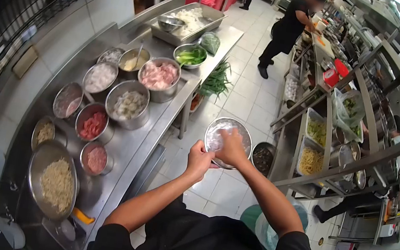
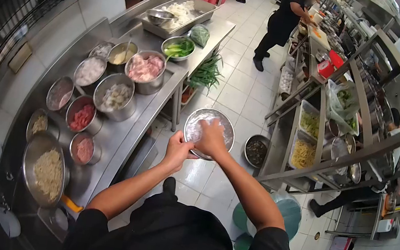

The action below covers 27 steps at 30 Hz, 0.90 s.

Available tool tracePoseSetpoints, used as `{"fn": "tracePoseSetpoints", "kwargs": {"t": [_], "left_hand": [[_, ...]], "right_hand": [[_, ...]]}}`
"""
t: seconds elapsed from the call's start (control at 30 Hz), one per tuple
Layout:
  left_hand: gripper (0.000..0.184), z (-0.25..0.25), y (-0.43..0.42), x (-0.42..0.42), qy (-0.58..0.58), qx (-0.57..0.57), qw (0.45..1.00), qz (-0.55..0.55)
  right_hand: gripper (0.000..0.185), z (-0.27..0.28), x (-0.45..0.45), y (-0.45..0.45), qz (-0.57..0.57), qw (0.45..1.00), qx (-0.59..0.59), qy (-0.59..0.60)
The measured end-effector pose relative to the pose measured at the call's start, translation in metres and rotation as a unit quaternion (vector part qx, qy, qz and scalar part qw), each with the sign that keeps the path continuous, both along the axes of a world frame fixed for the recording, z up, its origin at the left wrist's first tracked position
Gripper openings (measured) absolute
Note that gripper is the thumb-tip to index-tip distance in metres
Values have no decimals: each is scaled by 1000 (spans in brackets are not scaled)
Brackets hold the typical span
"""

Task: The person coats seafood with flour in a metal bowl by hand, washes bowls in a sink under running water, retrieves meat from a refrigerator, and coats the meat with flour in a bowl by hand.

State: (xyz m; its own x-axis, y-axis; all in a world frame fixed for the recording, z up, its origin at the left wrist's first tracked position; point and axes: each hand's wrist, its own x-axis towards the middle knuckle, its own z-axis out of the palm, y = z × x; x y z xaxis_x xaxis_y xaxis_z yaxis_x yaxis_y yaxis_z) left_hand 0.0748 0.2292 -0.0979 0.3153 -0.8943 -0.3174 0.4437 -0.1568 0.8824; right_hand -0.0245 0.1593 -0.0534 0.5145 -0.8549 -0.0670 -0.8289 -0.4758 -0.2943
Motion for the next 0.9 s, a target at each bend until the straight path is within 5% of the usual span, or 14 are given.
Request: {"fn": "tracePoseSetpoints", "kwargs": {"t": [0.1,0.27,0.43,0.53,0.63,0.8,0.9], "left_hand": [[22,7,-48,-12,-39,-29,996,-70],[22,16,-115,-62,-39,-10,980,-197],[23,9,-203,-105,21,30,973,-227],[22,10,-255,-124,39,9,970,-242],[22,21,-308,-136,23,3,973,-229],[21,16,-391,-129,4,47,987,-152],[20,24,-443,-106,25,30,996,-81]], "right_hand": [[71,-9,-30,-60,-170,975,59,-133],[27,-29,-84,-98,-202,962,-61,-175],[40,-45,-142,-172,-112,983,-64,-128],[72,-21,-173,-217,-146,982,-48,-110],[81,-4,-185,-273,-168,985,28,-35],[61,-27,-172,-386,-24,994,62,-82],[65,-14,-140,-446,55,995,4,-81]]}}
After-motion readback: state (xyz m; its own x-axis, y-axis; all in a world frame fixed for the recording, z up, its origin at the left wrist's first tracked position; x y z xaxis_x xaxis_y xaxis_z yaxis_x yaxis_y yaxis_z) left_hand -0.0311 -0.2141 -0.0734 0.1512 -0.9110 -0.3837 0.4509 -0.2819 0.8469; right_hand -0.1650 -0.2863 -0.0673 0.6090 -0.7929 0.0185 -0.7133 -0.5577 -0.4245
